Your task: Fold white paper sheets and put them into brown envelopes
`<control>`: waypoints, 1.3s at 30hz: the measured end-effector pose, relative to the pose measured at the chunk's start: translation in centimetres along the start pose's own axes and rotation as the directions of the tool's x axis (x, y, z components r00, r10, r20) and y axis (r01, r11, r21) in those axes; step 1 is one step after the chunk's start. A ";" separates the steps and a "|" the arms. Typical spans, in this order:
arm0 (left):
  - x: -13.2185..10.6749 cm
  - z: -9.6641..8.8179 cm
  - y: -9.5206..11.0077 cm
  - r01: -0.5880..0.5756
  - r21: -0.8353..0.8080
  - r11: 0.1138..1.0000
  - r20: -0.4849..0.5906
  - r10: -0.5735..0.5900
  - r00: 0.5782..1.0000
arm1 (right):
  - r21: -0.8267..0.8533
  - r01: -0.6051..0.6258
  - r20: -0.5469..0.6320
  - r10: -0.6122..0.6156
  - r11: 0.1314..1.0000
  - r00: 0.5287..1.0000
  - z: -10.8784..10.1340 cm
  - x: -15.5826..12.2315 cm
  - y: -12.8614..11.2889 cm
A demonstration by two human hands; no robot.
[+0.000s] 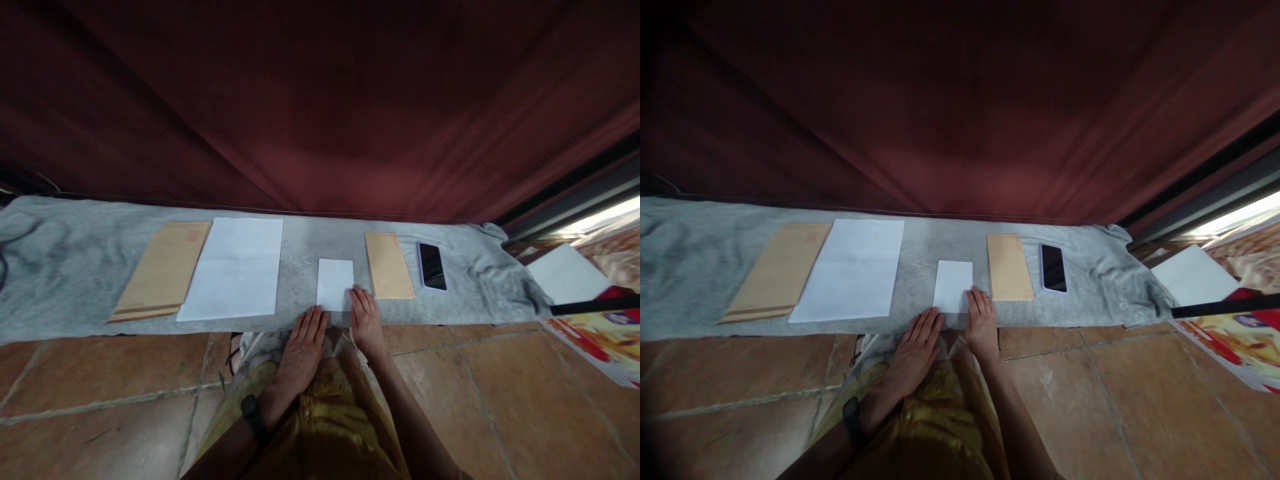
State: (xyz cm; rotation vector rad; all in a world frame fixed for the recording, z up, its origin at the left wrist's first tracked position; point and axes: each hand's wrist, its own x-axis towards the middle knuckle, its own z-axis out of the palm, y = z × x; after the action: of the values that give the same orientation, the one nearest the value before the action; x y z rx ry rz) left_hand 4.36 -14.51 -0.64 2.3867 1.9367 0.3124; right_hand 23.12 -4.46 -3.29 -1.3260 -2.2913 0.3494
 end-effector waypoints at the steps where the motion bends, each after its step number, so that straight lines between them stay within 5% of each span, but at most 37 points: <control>1: 0.0 -0.1 0.0 0.004 -0.006 1.000 0.005 -0.004 1.000 | 0.001 0.001 0.000 -0.001 1.000 1.000 -0.1 0.0 0.1; 7: 0.1 -0.2 -0.2 0.049 -0.196 0.979 -0.023 -0.054 0.998 | 0.034 0.016 -0.026 -0.015 0.999 1.000 -0.2 0.0 0.5; 10: 1.1 -0.2 -0.5 0.194 -0.438 0.878 -0.054 -0.241 0.969 | 0.052 0.004 -0.053 -0.001 0.999 0.999 -0.2 0.1 0.4; 12: 2.4 -0.5 -0.7 0.324 -0.639 0.698 0.006 -0.417 0.909 | 0.054 0.002 -0.060 0.002 0.999 0.998 -0.1 0.1 0.3; 14: 3.9 -0.8 -0.9 0.426 -0.812 0.399 0.147 -0.568 0.810 | 0.053 -0.001 -0.062 0.005 0.999 0.998 -0.1 0.1 0.2; 16: 5.2 -1.2 -1.1 0.460 -0.880 0.116 0.284 -0.647 0.707 | 0.053 -0.004 -0.060 0.008 0.999 0.998 -0.1 0.1 0.2; 18: 6.2 -1.6 -1.2 0.460 -0.887 -0.023 0.360 -0.659 0.661 | 0.053 -0.004 -0.052 0.006 0.999 0.999 -0.2 0.0 0.2; 24: 7.6 -2.3 -1.1 0.471 -0.876 -0.101 0.436 -0.583 0.686 | 0.071 -0.012 -0.064 0.016 0.997 0.998 -0.9 0.1 -0.4; 31: 7.4 -4.2 0.3 0.427 -0.894 -0.136 0.425 -0.561 0.710 | 0.099 0.106 0.007 -0.107 0.989 0.994 -1.6 0.1 -3.9; 34: 7.1 -5.3 0.9 0.387 -0.911 -0.142 0.400 -0.538 0.742 | 0.197 0.015 -0.036 -0.008 0.980 0.999 -1.9 0.8 -5.3; 37: 6.6 -5.9 0.7 0.313 -0.938 -0.151 0.339 -0.593 0.730 | 0.505 -0.147 -0.107 0.231 0.850 0.967 -2.3 1.9 -6.1; 39: 6.1 -5.6 0.3 0.296 -0.936 -0.190 0.345 -0.655 0.672 | 0.761 -0.228 -0.073 0.430 0.607 0.900 -2.4 2.6 -6.5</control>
State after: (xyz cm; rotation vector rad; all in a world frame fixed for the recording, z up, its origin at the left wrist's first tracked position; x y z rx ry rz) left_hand 4.79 -9.09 5.69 0.5103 1.5081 1.4009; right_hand 18.42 -5.52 2.25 -1.2309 -1.3900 1.0522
